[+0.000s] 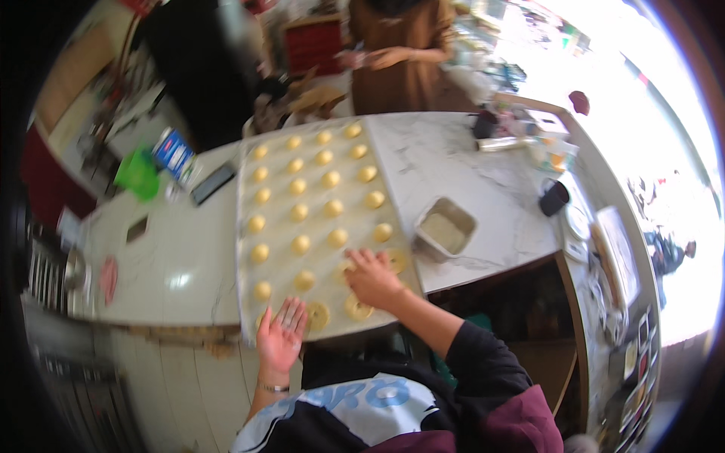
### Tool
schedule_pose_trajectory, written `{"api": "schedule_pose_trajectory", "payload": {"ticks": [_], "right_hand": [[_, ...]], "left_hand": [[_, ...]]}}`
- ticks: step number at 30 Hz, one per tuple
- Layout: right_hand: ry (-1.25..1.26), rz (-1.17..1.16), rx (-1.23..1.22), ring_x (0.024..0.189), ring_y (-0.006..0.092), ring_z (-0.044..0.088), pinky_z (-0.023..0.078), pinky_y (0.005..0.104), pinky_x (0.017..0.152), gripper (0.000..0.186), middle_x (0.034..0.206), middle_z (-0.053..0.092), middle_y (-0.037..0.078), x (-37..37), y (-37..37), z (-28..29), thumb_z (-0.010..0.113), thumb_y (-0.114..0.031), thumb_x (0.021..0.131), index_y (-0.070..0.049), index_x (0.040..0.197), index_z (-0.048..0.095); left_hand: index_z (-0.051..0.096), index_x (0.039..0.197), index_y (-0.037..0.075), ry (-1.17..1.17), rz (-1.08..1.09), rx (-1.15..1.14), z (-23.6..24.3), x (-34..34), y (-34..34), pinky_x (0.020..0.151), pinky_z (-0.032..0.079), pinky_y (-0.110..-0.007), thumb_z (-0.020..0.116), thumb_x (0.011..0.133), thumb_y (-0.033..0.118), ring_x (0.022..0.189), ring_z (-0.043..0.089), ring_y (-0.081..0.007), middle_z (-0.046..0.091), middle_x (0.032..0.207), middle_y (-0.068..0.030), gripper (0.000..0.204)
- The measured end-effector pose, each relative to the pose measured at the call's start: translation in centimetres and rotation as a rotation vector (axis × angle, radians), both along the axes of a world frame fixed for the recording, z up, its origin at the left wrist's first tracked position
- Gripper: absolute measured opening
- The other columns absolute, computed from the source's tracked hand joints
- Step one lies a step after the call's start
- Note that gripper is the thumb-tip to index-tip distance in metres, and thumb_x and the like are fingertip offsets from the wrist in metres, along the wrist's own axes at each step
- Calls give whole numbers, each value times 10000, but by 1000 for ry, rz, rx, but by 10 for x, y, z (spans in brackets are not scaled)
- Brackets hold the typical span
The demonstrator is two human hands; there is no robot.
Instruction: The person takes dough balls from a tray, presses a hole into the center of each one with their thumb, and places them back on the tray.
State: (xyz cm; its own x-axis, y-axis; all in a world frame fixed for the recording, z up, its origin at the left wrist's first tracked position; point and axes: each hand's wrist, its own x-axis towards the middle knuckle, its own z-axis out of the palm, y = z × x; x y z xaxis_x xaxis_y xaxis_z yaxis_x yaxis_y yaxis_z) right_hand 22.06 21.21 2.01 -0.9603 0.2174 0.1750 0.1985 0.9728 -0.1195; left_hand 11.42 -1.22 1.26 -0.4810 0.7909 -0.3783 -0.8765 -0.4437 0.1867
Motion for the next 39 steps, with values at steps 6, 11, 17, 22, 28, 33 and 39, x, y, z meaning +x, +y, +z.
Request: {"api": "schedule_pose_trajectory", "payload": {"ticks": [6, 11, 17, 22, 28, 33, 39], "right_hand": [[-186, 36, 173, 1140, 268, 377, 353, 456, 888, 414, 1239, 430, 141, -22, -2, -32, 625, -280, 694, -49, 1037, 602], [95, -21, -487, 1092, 280, 398, 361, 415, 843, 356, 1114, 452, 156, -10, -30, -6, 594, -270, 729, 6, 954, 587], [394, -127, -203, 1142, 247, 372, 319, 380, 889, 281, 1186, 439, 130, 16, -40, 9, 571, -234, 754, -25, 941, 589], [421, -220, -161, 1219, 244, 332, 305, 370, 912, 241, 1237, 436, 140, 28, -42, 21, 558, -181, 760, -47, 957, 592], [653, -51, -634, 1096, 319, 471, 393, 422, 846, 254, 1181, 488, 186, 31, -25, 29, 565, -100, 802, -43, 1049, 547], [641, -103, -1009, 819, 347, 606, 482, 383, 713, 230, 828, 607, 201, 29, -13, 50, 576, -45, 753, 6, 976, 546], [698, -90, -984, 817, 327, 612, 488, 366, 717, 248, 871, 627, 171, 30, -9, 58, 591, -12, 709, 31, 953, 599]], "left_hand": [[513, 1153, -29, 56, -234, -108, -15, 2, 25, 974, 428, -400, 466, 912, 320, 1095, 539, -292, 566, 1160, -169, 426], [527, 1125, -7, 255, -295, -264, -7, 9, 58, 888, 477, -350, 544, 888, 308, 1012, 574, -235, 590, 1086, -129, 395], [522, 1183, -15, 865, -335, -429, 13, 35, 77, 861, 456, -294, 436, 945, 252, 1019, 548, -209, 570, 1101, -96, 368], [547, 1100, -1, 662, -328, -289, -13, 8, 97, 781, 483, -268, 578, 880, 289, 963, 577, -156, 590, 1044, -96, 365], [531, 1171, -39, 1142, -315, -476, 67, 47, 102, 867, 454, -312, 442, 939, 229, 1012, 555, -198, 577, 1111, -96, 365], [574, 1109, -34, 1480, -229, -424, 56, 36, 97, 847, 455, -318, 430, 929, 180, 994, 566, -211, 592, 1079, -125, 315], [602, 1046, -19, 1538, -140, -486, 77, 42, 98, 825, 455, -332, 466, 857, 83, 966, 583, -262, 614, 1030, -152, 254]]}}
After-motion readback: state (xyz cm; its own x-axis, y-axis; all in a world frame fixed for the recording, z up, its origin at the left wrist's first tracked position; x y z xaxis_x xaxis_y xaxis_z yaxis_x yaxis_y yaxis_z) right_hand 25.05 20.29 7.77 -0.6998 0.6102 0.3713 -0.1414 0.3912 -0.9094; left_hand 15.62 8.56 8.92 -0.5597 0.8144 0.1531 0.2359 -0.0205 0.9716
